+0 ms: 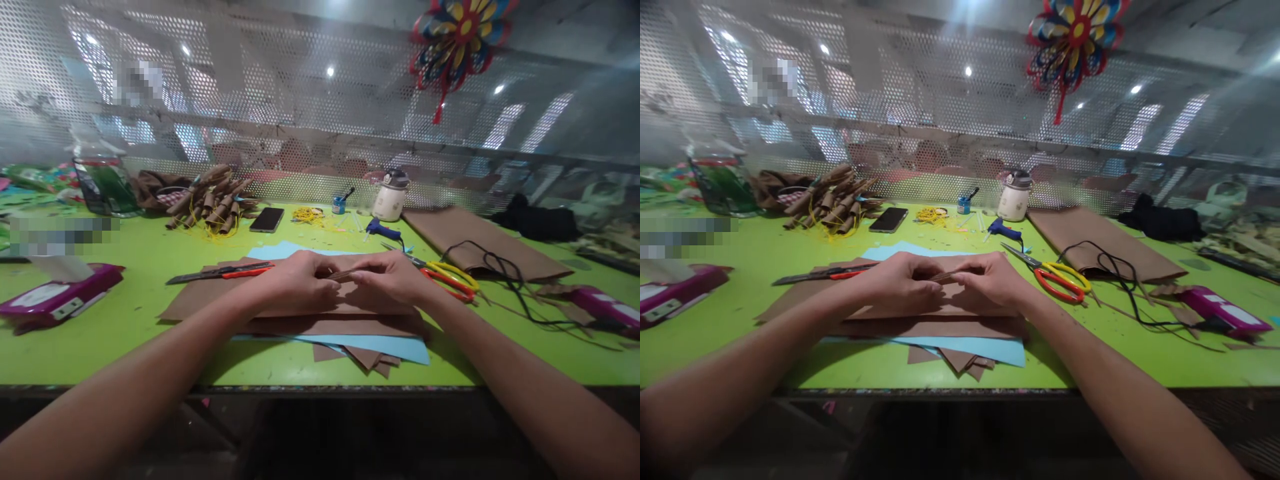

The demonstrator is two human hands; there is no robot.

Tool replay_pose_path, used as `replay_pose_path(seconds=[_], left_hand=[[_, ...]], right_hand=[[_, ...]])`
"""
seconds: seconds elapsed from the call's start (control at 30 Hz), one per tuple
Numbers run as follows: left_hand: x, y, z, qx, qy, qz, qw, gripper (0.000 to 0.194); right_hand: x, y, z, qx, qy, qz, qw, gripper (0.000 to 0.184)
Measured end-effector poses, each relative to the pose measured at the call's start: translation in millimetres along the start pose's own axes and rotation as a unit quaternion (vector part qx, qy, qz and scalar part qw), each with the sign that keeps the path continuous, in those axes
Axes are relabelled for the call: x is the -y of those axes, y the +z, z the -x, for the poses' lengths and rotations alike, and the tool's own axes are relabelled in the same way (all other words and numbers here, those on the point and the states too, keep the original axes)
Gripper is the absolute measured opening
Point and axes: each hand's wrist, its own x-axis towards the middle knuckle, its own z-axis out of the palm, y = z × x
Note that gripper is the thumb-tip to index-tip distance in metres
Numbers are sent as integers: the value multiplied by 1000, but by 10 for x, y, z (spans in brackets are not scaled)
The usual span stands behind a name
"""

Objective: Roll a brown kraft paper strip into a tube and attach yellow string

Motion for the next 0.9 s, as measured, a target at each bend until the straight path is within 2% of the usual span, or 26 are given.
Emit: replay_pose_path(seconds=[0.13, 0.3, 0.4, 0.5, 0.6, 0.73, 0.9], left_hand=[[1, -49, -10, 3, 11, -40, 999, 27], [20, -22, 8, -16, 37, -109, 993, 25], [44, -14, -11, -8, 52, -110, 993, 21], [70, -30, -58, 26, 56, -67, 996, 24], [79, -44, -93, 71, 30, 22, 997, 30], [47, -25, -89, 127, -4, 152, 980, 35], [4, 24, -74, 156, -7, 228, 961, 41]], right_hand=[[-1, -44, -3, 9, -13, 6, 1000, 21], [18, -65, -4, 32, -20, 17, 999, 21], [-4, -65, -15, 41, -20, -3, 999, 22], [-53, -64, -38, 50, 3, -35, 998, 24], [-72, -54, -61, 60, 24, -49, 997, 22], [-28, -23, -68, 83, 45, -95, 991, 25], [-28, -24, -60, 81, 60, -123, 987, 26]])
